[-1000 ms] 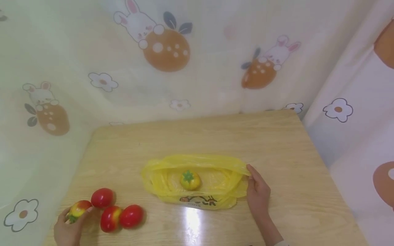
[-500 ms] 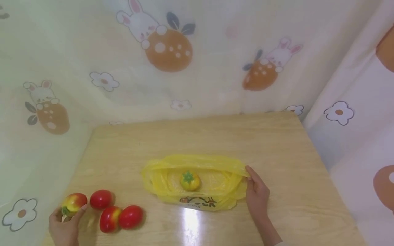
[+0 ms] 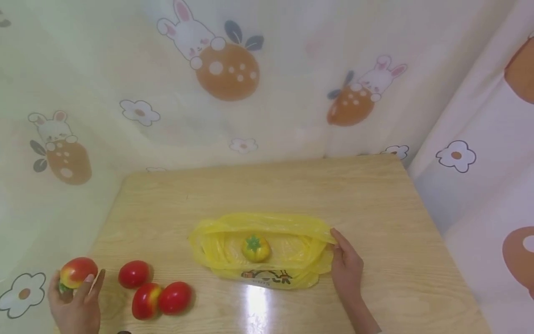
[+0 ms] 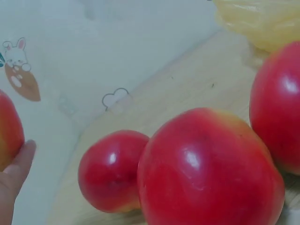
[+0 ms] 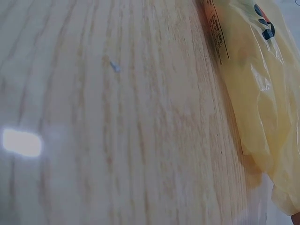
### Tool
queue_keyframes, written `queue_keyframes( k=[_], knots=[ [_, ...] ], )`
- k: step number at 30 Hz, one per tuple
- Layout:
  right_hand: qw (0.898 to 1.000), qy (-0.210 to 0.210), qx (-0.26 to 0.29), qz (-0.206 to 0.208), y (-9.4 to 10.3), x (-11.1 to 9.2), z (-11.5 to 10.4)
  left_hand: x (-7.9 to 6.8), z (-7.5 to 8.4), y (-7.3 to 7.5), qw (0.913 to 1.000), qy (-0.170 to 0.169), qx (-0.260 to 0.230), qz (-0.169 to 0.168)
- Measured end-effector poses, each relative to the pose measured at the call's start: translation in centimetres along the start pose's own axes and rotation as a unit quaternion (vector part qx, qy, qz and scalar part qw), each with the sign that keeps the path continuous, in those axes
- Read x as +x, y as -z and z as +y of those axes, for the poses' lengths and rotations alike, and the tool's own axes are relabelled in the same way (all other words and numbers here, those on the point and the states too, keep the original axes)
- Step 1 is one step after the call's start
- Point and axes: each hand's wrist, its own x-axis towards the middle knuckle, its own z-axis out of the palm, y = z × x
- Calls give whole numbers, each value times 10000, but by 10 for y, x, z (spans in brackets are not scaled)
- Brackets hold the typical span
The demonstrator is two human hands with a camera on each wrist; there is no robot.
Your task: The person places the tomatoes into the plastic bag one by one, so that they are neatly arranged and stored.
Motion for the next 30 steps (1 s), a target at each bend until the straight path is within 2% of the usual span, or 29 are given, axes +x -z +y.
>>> queue_keyframes(
  k=[4, 6, 8, 10, 12, 16, 19, 24, 30],
  knots=[
    [10000, 52, 32, -2, 0, 0, 1, 2, -1, 1, 9974, 38, -716, 29],
    [10000, 24, 44, -15, 0, 0, 2, 1, -1, 1, 9983, 102, -564, 138],
    [10000, 11, 60, -40, 0, 0, 2, 1, -1, 2, 9994, 183, -6, 296],
    [9999, 6, 89, -74, 0, 0, 2, 1, 0, 2, 9962, 279, 698, 429],
    [9999, 20, 89, -91, 0, 0, 2, 1, 0, 1, 9885, 331, 1393, 489],
    [9999, 53, 99, -71, 0, -1, 2, 2, 0, -7, 9702, 437, 2342, 451],
    [9999, 19, 110, -47, 0, -1, 1, 2, 1, -16, 9575, 418, 2835, 317],
    [9999, -60, 86, -62, 1, 0, 1, 3, 3, -33, 9419, -37, 3359, 22],
    [9998, -56, 101, -138, 1, 2, 0, 2, 10, -55, 9369, -142, 3469, -403]
  ],
)
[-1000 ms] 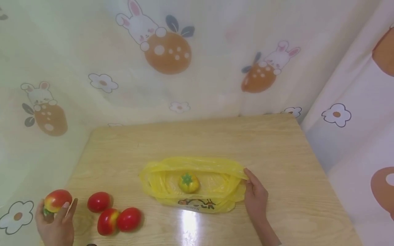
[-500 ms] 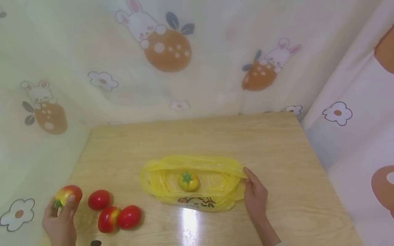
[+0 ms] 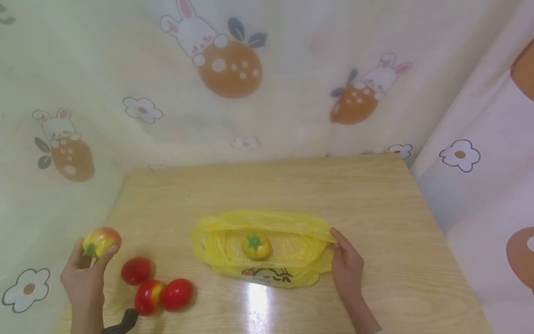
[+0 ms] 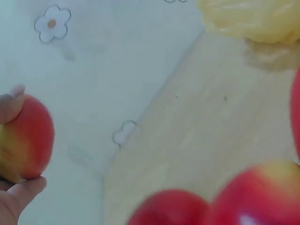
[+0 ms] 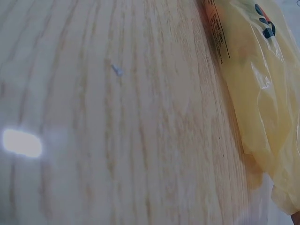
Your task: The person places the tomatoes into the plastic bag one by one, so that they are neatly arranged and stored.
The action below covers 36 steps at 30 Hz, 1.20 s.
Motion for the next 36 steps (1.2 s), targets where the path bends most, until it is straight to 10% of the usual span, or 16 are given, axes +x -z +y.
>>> queue_keyframes(
  k=[11, 21, 36],
  knots=[
    [9997, -116, -84, -189, 3, -1, 3, 9, 36, -29, 9963, -452, 281, -671],
    [9996, -206, -110, -162, 4, -2, 3, 10, 40, -24, 9977, -513, 48, -430],
    [9997, 34, -216, -71, 0, 6, 3, -24, 41, -64, 9848, -766, 930, -1249]
  ],
)
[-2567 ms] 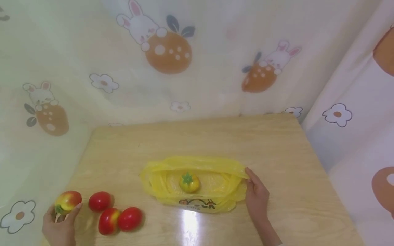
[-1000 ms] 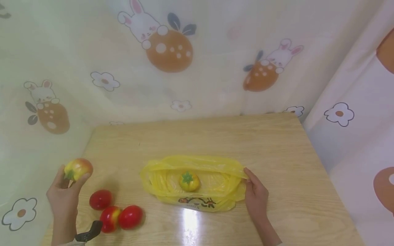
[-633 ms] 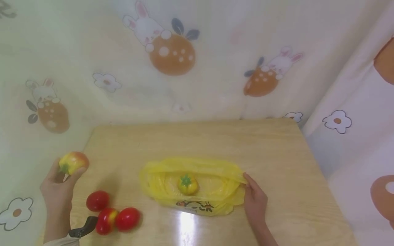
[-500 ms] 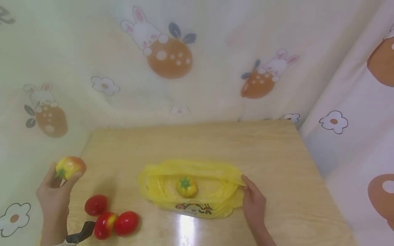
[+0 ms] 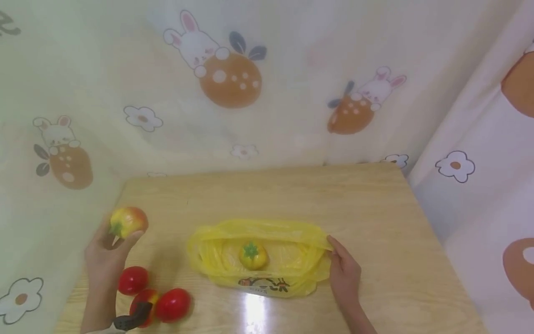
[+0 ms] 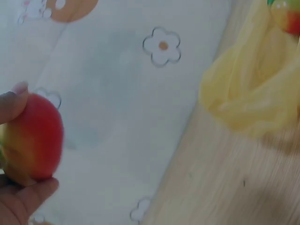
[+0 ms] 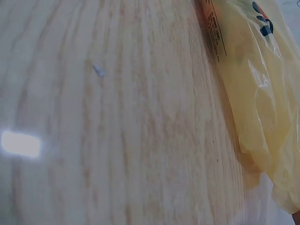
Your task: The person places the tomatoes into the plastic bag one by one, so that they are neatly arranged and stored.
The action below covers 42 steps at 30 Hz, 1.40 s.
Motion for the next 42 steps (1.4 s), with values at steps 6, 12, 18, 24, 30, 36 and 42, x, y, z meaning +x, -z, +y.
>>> queue_keyframes(
  k=[6, 12, 18, 24, 30, 36, 42],
  knots=[
    [10000, -48, -9, 49, 0, 5, -2, -6, 10, -21, 9992, 59, 236, -305],
    [9999, -101, 44, 11, 0, 4, -4, -12, 7, -33, 9970, 107, 258, -721],
    [9999, -21, 112, 7, 0, 3, -5, -16, 2, -39, 9952, -94, 365, -899],
    [9999, -121, 11, 33, 0, 2, -4, -19, 1, -46, 9926, -143, 437, -1127],
    [9998, -180, 22, -13, -1, 1, -2, -19, -2, -52, 9880, -228, 550, -1426],
    [9997, -218, 110, 19, -2, -1, -4, -17, -5, -60, 9829, -337, 613, -1702],
    [9997, -234, 44, -37, -1, -1, -7, -19, -5, -75, 9775, -538, 731, -1905]
  ],
)
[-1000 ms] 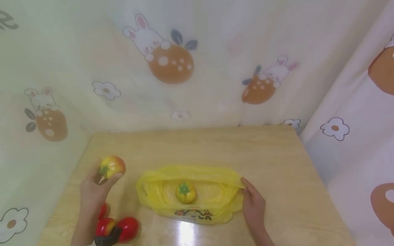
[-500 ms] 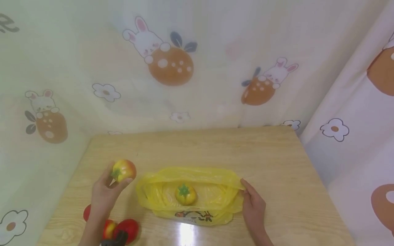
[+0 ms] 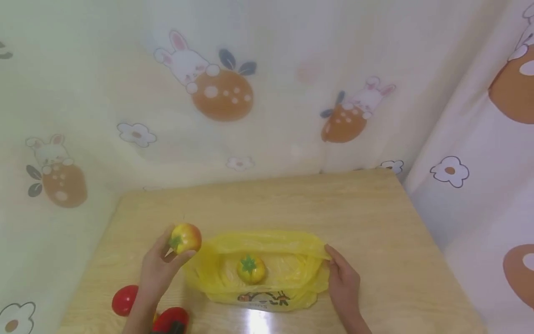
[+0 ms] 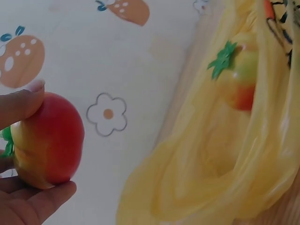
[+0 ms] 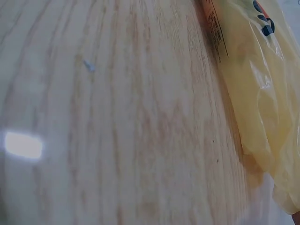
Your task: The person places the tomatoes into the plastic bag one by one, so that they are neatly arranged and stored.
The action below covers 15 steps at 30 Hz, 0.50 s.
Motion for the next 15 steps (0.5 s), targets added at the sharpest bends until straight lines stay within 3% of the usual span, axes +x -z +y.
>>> queue_keyframes(
  k=[8, 15],
  knots=[
    [9999, 112, -58, -65, 3, 5, -2, -5, 2, -23, 9997, -137, -22, -187],
    [9999, -38, -130, -80, 4, 5, -4, -10, 0, -36, 9989, -151, -48, -435]
  ],
)
